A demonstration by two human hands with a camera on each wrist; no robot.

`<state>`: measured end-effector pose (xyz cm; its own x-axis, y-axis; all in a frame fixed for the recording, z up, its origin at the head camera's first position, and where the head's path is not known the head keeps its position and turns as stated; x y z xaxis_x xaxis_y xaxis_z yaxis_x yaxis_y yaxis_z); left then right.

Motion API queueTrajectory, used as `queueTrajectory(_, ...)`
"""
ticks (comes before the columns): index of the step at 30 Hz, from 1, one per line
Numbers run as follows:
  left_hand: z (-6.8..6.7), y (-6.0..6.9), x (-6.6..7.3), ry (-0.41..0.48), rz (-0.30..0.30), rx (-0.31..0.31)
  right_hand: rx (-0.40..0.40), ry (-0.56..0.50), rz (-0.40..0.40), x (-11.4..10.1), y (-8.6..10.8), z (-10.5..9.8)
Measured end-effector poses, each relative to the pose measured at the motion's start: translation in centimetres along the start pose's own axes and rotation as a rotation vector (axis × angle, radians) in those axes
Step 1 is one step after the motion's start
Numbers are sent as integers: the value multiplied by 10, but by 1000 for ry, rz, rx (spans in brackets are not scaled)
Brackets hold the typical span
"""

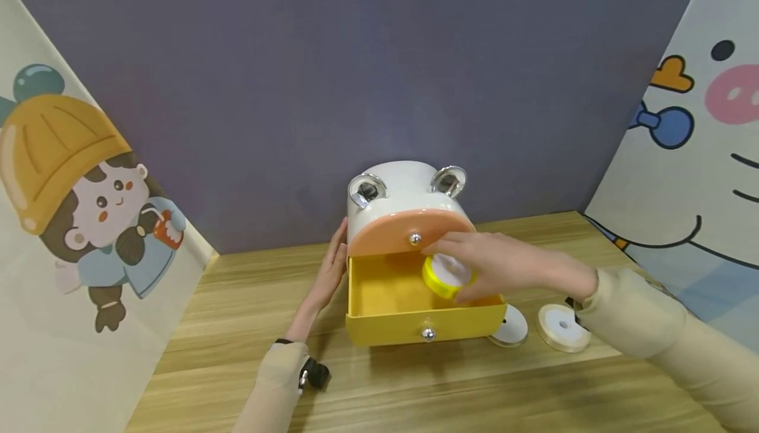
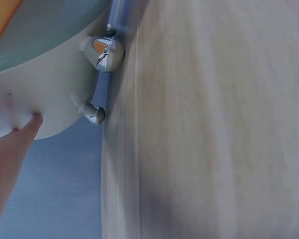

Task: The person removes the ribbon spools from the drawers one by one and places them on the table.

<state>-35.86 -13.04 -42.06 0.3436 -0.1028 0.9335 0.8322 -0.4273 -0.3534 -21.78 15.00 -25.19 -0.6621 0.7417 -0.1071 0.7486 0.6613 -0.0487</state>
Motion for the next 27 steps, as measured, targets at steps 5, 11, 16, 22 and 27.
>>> queueTrajectory(5,-1,0,-1,-13,13,-4,4,13,28,-1,7,-10)
queueTrajectory(11,-1,0,-4,-35,23,-18,35,51,55,4,23,-13)
queueTrajectory(16,-1,1,-3,4,-1,-10,56,43,95,13,40,-15)
queueTrajectory(22,-1,0,-2,12,-16,-6,69,22,150,25,61,-13)
queueTrajectory(27,0,0,-3,10,-12,-2,100,29,187,35,80,-7)
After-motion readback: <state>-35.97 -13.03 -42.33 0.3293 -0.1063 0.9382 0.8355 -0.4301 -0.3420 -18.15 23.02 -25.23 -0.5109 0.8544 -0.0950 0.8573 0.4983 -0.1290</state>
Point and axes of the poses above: each hand's wrist, its own y-axis away from the middle knuckle, its own z-axis out of the palm, x = y × z, the point moved 2 cm from there along -y, towards the middle knuckle, and after that the axes turned 4 degrees about y, right-handed, at the moved point
